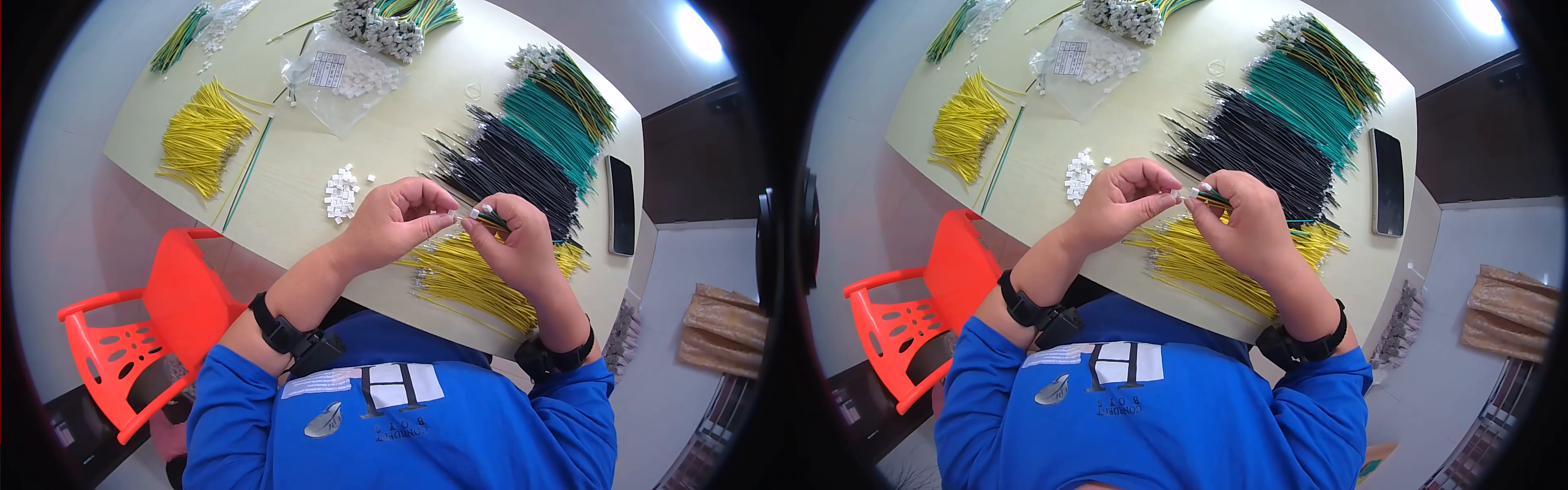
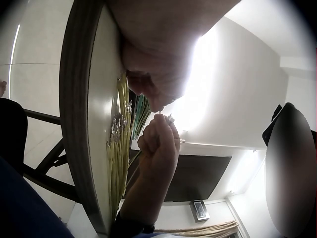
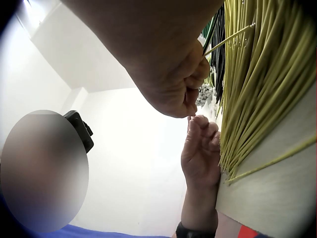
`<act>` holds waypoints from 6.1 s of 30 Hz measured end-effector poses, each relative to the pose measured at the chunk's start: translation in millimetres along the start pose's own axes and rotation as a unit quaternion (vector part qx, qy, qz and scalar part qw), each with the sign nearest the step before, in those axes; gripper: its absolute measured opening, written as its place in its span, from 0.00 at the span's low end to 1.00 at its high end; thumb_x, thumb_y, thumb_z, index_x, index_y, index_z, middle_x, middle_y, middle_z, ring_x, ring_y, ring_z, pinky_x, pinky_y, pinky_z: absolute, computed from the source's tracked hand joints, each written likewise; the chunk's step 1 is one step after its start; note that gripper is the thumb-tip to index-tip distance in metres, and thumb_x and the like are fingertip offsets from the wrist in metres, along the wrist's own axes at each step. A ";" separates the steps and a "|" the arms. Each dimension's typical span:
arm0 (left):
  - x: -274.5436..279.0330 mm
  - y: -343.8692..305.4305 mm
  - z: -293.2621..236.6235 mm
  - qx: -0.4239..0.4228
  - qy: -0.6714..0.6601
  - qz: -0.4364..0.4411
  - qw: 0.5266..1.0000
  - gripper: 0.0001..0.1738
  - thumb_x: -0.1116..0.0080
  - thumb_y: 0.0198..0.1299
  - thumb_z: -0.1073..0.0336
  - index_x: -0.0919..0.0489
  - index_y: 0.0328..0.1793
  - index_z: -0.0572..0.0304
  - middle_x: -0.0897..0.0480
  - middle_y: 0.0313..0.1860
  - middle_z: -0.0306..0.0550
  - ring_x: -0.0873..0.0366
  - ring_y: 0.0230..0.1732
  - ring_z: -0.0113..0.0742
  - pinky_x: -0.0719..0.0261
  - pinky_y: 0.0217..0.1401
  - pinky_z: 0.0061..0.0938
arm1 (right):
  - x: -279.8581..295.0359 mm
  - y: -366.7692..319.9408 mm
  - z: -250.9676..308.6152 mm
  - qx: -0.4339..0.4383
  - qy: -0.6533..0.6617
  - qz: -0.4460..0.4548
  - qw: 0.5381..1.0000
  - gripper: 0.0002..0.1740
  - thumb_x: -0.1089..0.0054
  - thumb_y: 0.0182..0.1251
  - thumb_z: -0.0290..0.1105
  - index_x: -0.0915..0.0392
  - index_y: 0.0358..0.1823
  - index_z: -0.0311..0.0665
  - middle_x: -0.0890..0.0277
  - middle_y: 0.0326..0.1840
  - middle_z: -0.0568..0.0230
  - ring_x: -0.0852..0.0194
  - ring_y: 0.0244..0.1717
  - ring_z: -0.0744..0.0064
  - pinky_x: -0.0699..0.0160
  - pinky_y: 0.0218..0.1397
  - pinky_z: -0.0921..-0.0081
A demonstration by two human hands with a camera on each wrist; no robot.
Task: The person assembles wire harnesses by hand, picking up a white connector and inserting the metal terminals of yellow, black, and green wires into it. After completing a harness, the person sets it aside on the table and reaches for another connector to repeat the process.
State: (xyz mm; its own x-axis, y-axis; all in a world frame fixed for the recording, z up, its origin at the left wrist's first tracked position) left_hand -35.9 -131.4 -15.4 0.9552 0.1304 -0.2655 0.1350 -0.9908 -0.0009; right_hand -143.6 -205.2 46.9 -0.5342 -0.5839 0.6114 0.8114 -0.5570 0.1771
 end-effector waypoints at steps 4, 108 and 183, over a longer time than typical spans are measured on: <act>-0.1 0.0 1.7 0.015 0.008 0.000 1.000 0.08 0.42 0.61 0.75 0.23 0.46 0.65 0.22 0.39 0.38 0.25 0.42 0.20 0.26 0.46 0.15 | -3.2 0.6 -1.9 -0.007 0.008 0.011 1.000 0.07 0.36 0.55 0.28 0.24 0.29 0.34 0.28 0.22 0.62 0.29 0.23 0.71 0.31 0.26 0.75; 2.9 14.1 -5.4 -0.004 0.113 0.008 0.994 0.06 0.38 0.58 0.70 0.22 0.36 0.64 0.22 0.28 0.36 0.29 0.30 0.20 0.29 0.33 0.16 | -14.1 2.8 3.6 0.093 -0.012 0.006 0.996 0.05 0.39 0.56 0.23 0.27 0.29 0.32 0.30 0.24 0.61 0.32 0.26 0.65 0.33 0.28 0.73; 8.1 14.4 -3.7 -0.018 0.081 -0.003 0.997 0.04 0.39 0.58 0.73 0.21 0.39 0.62 0.23 0.29 0.32 0.34 0.27 0.13 0.35 0.29 0.12 | -5.3 6.3 -3.2 0.017 -0.040 -0.007 0.999 0.05 0.37 0.56 0.26 0.23 0.30 0.35 0.25 0.24 0.64 0.28 0.25 0.75 0.31 0.29 0.78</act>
State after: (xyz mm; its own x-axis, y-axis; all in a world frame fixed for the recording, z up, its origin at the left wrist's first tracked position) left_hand -25.3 -144.4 -14.1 0.9839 0.1430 -0.1073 0.1473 -0.9885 0.0329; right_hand -136.4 -207.5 42.3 -0.5258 -0.5263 0.6682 0.8125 -0.5433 0.2115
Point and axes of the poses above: each hand's wrist, its own y-axis towards the middle knuckle, its own x-axis out of the back of the hand, z = x × y, the point moved 8 cm from there along y, towards the middle knuckle
